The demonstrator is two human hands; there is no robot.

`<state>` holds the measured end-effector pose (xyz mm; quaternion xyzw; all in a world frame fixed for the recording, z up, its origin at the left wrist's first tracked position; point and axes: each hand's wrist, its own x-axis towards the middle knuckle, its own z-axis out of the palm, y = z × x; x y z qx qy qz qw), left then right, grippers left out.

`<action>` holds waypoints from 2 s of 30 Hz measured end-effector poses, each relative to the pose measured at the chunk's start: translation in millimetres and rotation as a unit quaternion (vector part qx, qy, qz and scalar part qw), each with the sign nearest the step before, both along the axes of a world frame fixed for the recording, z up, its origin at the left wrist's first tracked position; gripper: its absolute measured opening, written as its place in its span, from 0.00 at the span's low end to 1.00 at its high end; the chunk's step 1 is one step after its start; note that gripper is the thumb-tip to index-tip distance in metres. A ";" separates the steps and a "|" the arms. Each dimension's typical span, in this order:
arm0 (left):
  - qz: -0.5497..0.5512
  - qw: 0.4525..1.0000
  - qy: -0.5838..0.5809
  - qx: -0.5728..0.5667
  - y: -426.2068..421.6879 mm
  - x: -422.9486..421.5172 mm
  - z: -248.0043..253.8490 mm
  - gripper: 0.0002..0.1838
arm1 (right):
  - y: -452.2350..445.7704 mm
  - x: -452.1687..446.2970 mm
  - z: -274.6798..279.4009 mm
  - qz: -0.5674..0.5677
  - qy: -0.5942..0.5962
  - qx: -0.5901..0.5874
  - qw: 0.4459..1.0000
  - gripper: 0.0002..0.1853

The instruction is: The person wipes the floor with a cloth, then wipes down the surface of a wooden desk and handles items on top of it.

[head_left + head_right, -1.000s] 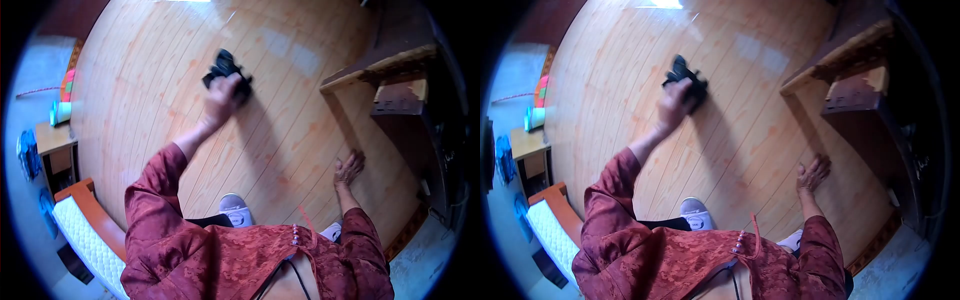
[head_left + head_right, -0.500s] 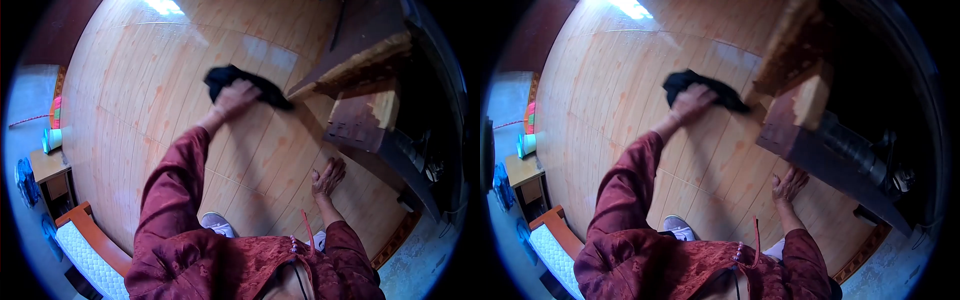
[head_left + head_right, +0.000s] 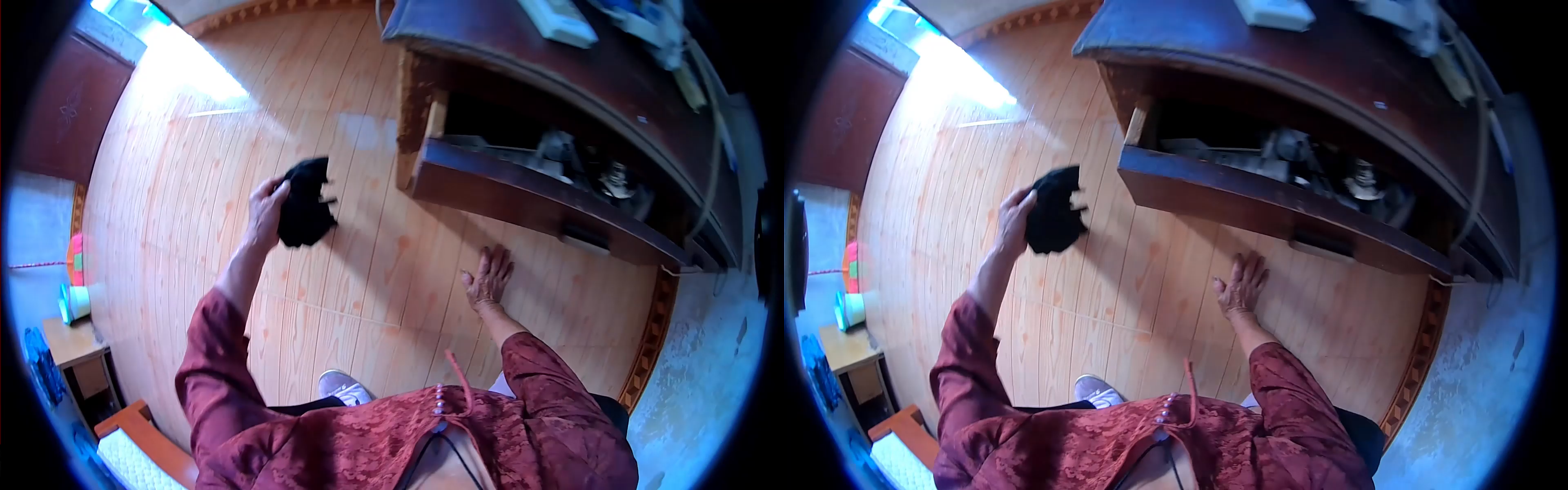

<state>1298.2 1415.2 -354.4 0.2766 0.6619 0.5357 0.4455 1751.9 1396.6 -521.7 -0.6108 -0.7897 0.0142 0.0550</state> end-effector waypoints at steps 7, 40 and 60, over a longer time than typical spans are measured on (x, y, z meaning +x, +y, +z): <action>-0.054 0.977 -0.200 0.049 -68.6 113.0 81.3 0.18 | 1.7 -79.7 72.7 -0.040 0.580 -0.573 0.577 0.51; -0.179 0.755 0.560 0.289 27.9 188.4 265.0 0.33 | 252.4 -1.0 467.1 0.185 0.035 0.159 0.969 0.16; -0.104 0.794 0.598 0.031 165.6 263.9 299.4 0.52 | 193.7 39.6 464.8 0.299 0.026 0.139 0.944 0.27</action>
